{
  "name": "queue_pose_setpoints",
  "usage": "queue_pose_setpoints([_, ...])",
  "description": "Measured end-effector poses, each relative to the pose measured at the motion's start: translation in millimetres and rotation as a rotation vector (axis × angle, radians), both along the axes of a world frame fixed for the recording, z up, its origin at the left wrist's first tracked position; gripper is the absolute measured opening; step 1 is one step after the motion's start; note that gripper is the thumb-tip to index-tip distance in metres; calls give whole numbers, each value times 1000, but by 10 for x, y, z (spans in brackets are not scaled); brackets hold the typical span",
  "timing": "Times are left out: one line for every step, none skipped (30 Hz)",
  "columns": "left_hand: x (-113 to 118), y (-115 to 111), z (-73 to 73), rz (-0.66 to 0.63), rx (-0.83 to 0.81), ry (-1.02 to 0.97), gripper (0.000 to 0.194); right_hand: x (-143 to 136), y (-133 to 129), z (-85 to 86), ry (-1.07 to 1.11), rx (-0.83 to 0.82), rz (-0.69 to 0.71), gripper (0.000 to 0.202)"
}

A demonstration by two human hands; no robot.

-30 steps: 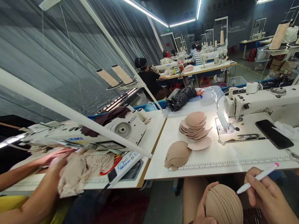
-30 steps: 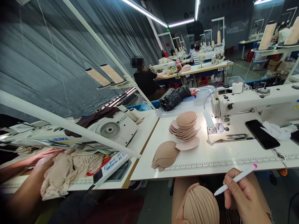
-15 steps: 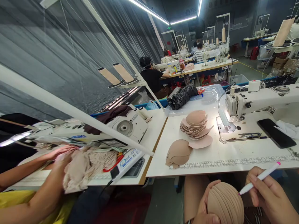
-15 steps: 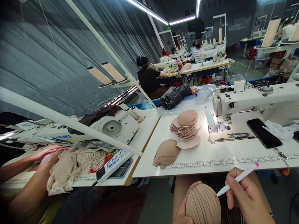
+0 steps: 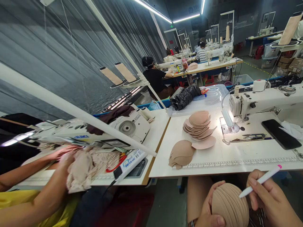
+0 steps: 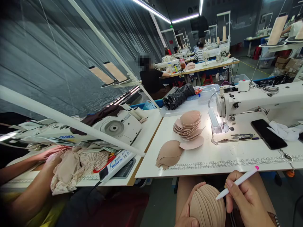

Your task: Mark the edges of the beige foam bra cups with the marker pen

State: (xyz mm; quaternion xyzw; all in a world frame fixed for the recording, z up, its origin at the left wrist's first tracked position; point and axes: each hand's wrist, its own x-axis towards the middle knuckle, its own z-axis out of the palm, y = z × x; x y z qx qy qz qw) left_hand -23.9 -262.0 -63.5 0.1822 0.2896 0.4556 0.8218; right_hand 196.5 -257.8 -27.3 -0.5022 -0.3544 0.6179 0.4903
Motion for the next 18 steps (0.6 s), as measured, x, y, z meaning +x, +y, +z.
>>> queue_pose_setpoints([1,-2,1,-2,4,1,37,-11,-6,23,13,-10,17,53])
queue_pose_setpoints([2,-4,0,-5,8,3,38,-17,-10,41,33,-20,27,53])
queue_pose_setpoints([4,-7,-2,-8,13,3,39,-17,-11,52,49,-22,29,52])
queue_pose_setpoints([6,-10,-6,-12,17,4,40,-12,-11,56,54,-17,24,52])
queue_pose_setpoints([7,-12,-12,-16,22,4,41,-4,-9,58,44,-6,13,51])
queue_pose_setpoints([8,-13,-19,-22,27,3,41,3,-6,57,23,8,3,52])
queue_pose_setpoints([10,-13,-28,-28,32,2,41,8,-5,58,1,20,-3,53])
queue_pose_setpoints([12,-13,-37,-35,38,0,41,8,-5,60,-19,25,-2,54])
queue_pose_setpoints([16,-11,-48,-44,44,-3,41,5,-8,64,-30,23,9,54])
queue_pose_setpoints([20,-9,-59,-54,50,-7,42,-1,-12,70,-29,15,25,54])
queue_pose_setpoints([25,-6,-72,-64,57,-12,44,-8,-17,75,-15,5,42,53])
queue_pose_setpoints([31,-2,-85,-74,63,-16,49,-13,-22,80,6,-8,54,53])
queue_pose_setpoints([36,4,-100,-84,67,-21,58,-15,-25,83,25,-16,56,52])
queue_pose_setpoints([41,10,-115,-92,70,-25,69,-15,-27,85,38,-18,48,53])
queue_pose_setpoints([45,17,-129,-98,71,-28,78,-13,-26,88,40,-12,34,52])
queue_pose_setpoints([49,24,-142,-102,71,-30,85,-10,-23,92,26,-1,17,52])
queue_pose_setpoints([53,30,-154,-105,71,-32,89,-9,-20,99,0,12,6,52])
queue_pose_setpoints([58,34,-162,-106,73,-33,90,-10,-17,108,-28,24,4,53])
